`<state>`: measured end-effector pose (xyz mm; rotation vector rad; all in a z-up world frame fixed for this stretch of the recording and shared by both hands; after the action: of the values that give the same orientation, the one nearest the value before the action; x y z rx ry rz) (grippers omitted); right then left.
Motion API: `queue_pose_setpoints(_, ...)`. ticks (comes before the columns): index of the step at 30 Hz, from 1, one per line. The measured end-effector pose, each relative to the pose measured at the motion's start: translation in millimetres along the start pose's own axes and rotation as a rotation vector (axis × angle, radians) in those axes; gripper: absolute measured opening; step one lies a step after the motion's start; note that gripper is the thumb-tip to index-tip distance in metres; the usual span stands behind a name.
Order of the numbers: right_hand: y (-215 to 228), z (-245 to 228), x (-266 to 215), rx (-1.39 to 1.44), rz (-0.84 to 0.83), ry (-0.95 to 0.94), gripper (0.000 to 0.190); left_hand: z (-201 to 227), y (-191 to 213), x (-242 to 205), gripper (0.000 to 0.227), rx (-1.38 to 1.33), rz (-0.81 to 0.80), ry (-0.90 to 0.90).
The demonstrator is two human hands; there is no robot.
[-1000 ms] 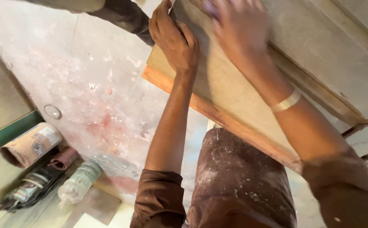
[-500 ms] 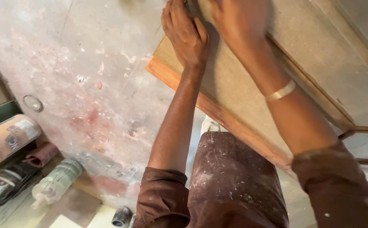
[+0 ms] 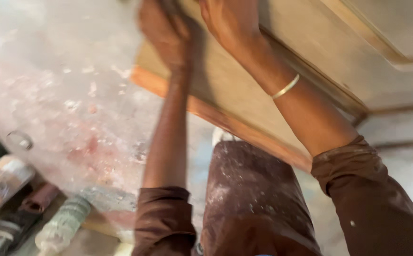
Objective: The person applies a liquid finish to a large wooden panel with geometric patterns using a purple cloth. They repeatedly dip the cloth into a metal can and wipe the finish onto the wood surface, covering various sections of the panel.
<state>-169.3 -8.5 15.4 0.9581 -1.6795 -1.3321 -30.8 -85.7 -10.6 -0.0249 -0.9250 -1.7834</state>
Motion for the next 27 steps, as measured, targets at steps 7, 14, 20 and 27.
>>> queue_pose_setpoints(7, 129.0, 117.1, -241.3, -0.033, -0.090, -0.267, 0.025, 11.9, 7.3, 15.7, 0.038, -0.009, -0.044, -0.102)
queue_pose_setpoints(14, 156.0, 191.4, -378.7, -0.117, -0.304, -0.541, 0.024, 80.7, 6.4, -17.8, 0.032, -0.103, -0.180, -0.249)
queue_pose_setpoints(20, 160.0, 168.1, -391.6, 0.048, -0.144, -0.629, 0.039, 138.7, -27.1, -88.1, 0.041, -0.050, -0.507, -0.232)
queue_pose_setpoints(27, 148.7, 121.9, -366.6, 0.027, 0.055, -0.424, 0.041, 141.7, -24.4, -93.2, 0.044, 0.032, -0.489, -0.194)
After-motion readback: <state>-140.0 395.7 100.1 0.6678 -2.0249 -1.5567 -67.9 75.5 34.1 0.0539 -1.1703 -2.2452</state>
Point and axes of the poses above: each hand's wrist, its own x-axis towards the middle knuckle, its own y-axis out of the back of the hand, z = x × y, the point moved 10 cm from there along x, towards the middle knuckle, and after that the axes turned 7 degrees about -x, right-handed, at the moved point
